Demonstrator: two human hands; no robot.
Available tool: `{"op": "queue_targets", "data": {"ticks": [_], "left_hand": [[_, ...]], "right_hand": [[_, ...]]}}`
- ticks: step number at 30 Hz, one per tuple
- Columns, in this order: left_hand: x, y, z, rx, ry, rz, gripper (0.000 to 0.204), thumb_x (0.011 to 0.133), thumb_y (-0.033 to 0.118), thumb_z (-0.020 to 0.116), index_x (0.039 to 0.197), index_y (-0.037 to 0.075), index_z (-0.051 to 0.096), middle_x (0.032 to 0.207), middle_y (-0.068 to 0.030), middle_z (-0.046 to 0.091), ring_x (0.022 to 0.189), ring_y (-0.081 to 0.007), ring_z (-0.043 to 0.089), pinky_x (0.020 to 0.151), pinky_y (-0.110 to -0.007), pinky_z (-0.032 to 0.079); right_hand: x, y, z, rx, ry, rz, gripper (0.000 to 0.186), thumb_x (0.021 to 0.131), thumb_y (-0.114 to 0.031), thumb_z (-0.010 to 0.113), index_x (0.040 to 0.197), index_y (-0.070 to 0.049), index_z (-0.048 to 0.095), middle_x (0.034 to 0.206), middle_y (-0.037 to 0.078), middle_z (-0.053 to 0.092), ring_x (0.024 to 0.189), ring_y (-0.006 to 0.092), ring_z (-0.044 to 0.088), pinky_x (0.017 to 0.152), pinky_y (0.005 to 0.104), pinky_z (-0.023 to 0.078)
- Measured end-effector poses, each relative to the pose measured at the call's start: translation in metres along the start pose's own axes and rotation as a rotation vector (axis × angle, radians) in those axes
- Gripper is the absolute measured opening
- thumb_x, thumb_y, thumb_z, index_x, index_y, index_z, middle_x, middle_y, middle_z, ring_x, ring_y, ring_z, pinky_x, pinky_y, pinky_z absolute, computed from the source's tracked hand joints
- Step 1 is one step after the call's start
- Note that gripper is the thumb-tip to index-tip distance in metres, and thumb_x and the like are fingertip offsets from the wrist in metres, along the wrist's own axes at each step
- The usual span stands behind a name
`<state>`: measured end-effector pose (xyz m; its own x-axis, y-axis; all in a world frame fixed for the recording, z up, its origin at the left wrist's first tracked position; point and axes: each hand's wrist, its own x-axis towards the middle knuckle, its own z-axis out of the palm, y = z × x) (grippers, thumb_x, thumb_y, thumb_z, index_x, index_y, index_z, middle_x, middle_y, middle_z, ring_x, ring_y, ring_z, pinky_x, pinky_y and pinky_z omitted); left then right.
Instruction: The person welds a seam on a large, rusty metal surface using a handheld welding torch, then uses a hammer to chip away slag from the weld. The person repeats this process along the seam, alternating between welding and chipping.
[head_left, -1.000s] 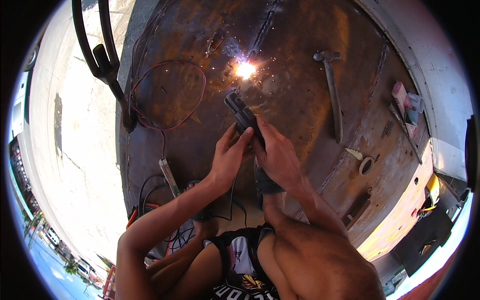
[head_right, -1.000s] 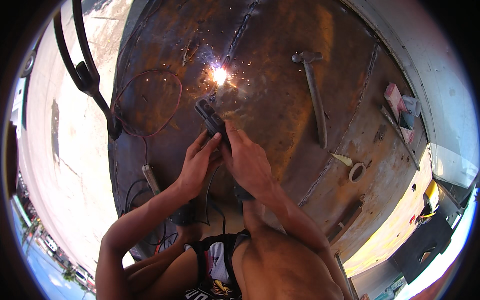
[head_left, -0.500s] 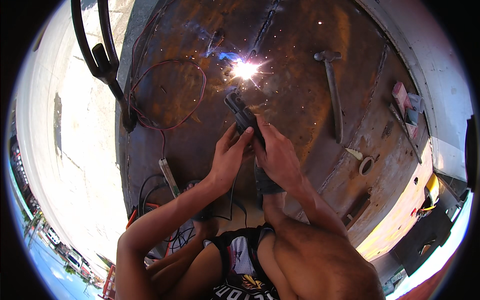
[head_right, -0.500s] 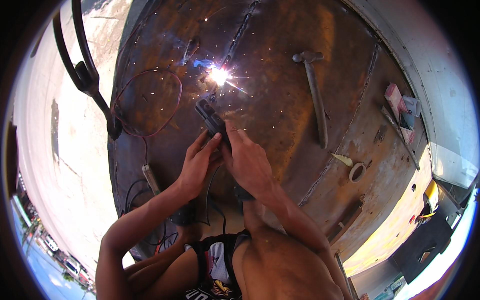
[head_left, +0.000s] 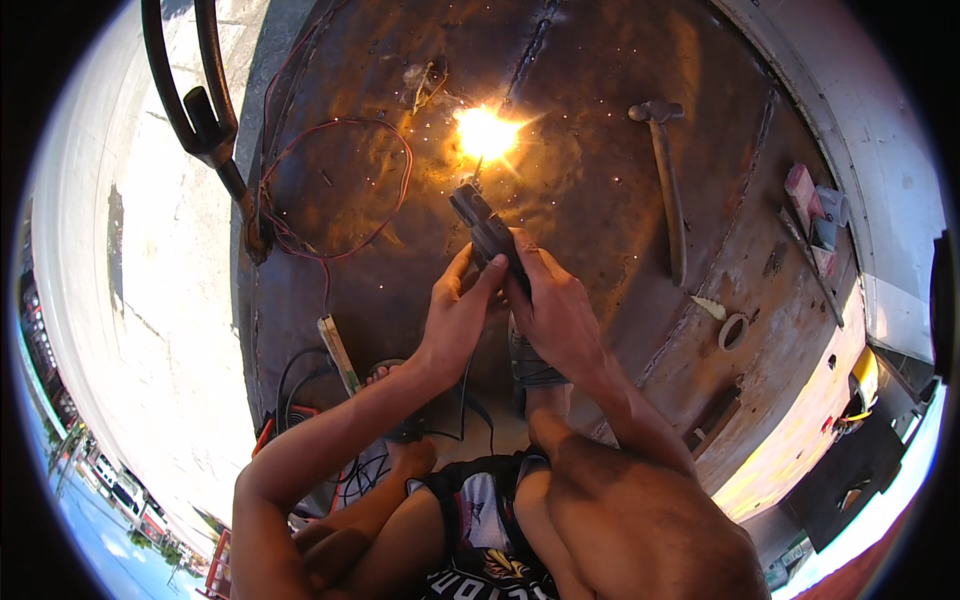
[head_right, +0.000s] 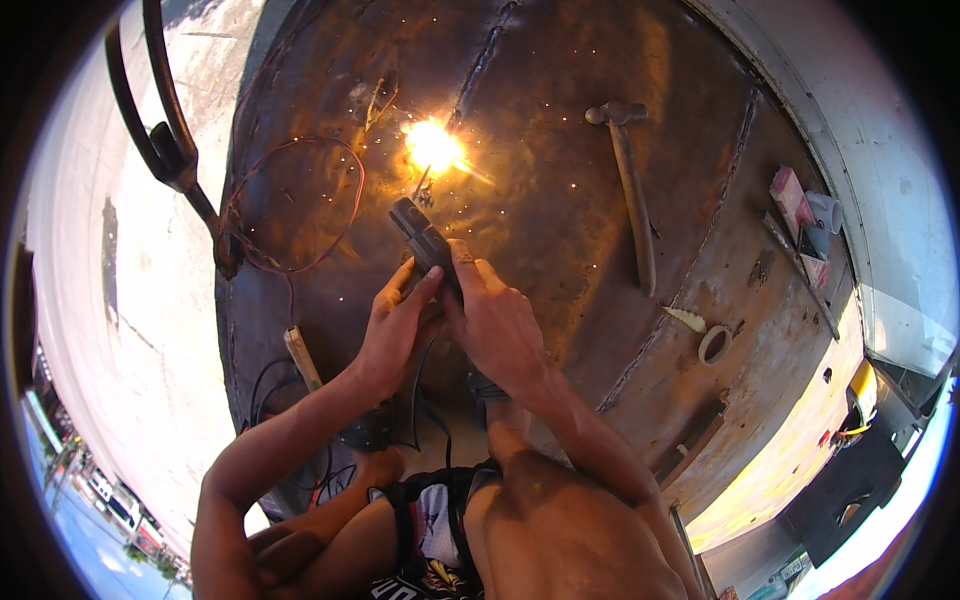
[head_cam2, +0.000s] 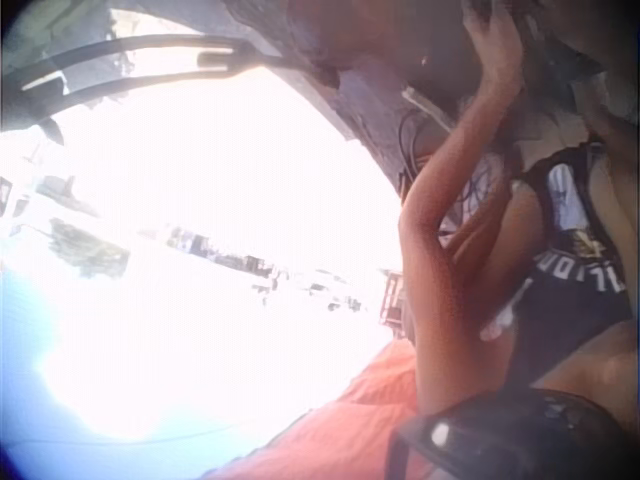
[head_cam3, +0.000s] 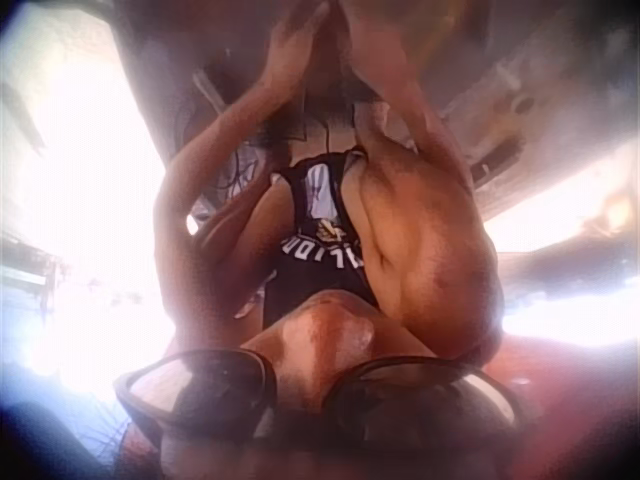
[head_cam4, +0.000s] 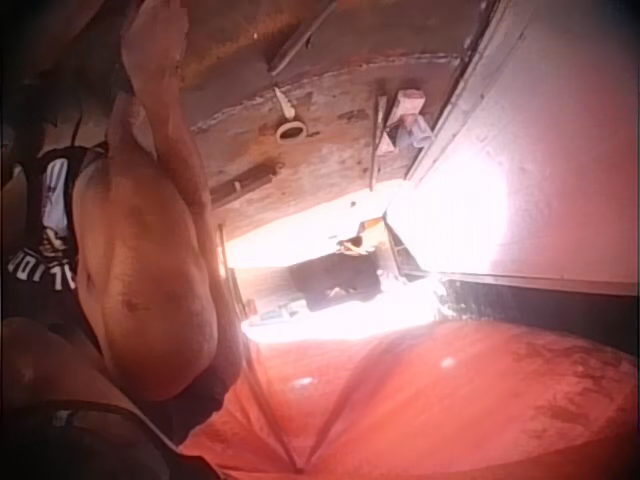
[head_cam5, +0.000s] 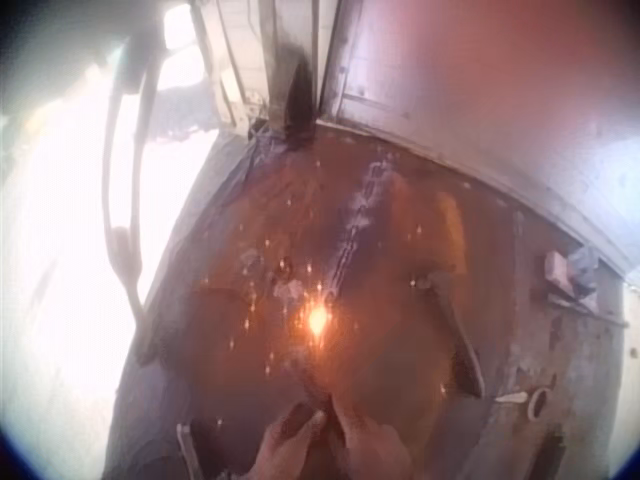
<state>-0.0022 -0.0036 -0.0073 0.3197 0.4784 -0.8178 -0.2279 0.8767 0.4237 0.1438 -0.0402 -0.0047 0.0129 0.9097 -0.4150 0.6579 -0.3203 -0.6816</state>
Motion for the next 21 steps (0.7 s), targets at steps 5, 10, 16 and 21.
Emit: {"op": "queue_targets", "data": {"ticks": [5, 10, 16, 21], "left_hand": [[-0.014, -0.003, 0.003, 0.103, 0.052, 0.142, 0.054, 0.104, 0.023, 0.063, 0.148, 0.000, 0.041, 0.130, -0.0110, 0.062, 0.118, -0.0162, 0.060, 0.098, -0.031, 0.048], [-0.021, -0.007, 0.001, 0.103, 0.042, 0.150, 0.047, 0.106, 0.024, 0.058, 0.148, 0.009, 0.043, 0.132, -0.0040, 0.059, 0.122, -0.0132, 0.055, 0.101, -0.030, 0.046], [-0.022, -0.011, -0.003, 0.117, 0.073, 0.133, 0.045, 0.106, 0.026, 0.058, 0.146, 0.009, 0.046, 0.128, -0.0031, 0.060, 0.119, -0.0121, 0.056, 0.099, -0.029, 0.047], [-0.017, -0.011, -0.003, 0.166, 0.068, 0.117, 0.040, 0.106, 0.029, 0.057, 0.141, 0.009, 0.053, 0.122, -0.0017, 0.062, 0.111, -0.0103, 0.059, 0.094, -0.029, 0.049]], "right_hand": [[-0.008, 0.002, 0.004, 0.011, 0.084, -0.146, 0.060, 0.096, -0.019, 0.064, 0.148, -0.004, 0.038, 0.117, 0.022, 0.063, 0.086, 0.0448, 0.069, 0.069, 0.0512, 0.058], [-0.011, 0.001, 0.007, 0.012, 0.100, -0.196, 0.063, 0.093, -0.016, 0.067, 0.148, -0.004, 0.039, 0.114, 0.020, 0.063, 0.084, 0.0432, 0.069, 0.067, 0.0497, 0.058], [-0.012, -0.001, 0.008, -0.008, 0.064, -0.185, 0.064, 0.092, -0.016, 0.068, 0.148, -0.003, 0.039, 0.111, 0.020, 0.063, 0.082, 0.0419, 0.070, 0.066, 0.0485, 0.058], [-0.013, -0.006, 0.004, 0.014, 0.021, -0.085, 0.058, 0.094, -0.013, 0.066, 0.147, -0.004, 0.043, 0.119, 0.024, 0.064, 0.100, 0.0462, 0.066, 0.078, 0.0507, 0.056]]}}
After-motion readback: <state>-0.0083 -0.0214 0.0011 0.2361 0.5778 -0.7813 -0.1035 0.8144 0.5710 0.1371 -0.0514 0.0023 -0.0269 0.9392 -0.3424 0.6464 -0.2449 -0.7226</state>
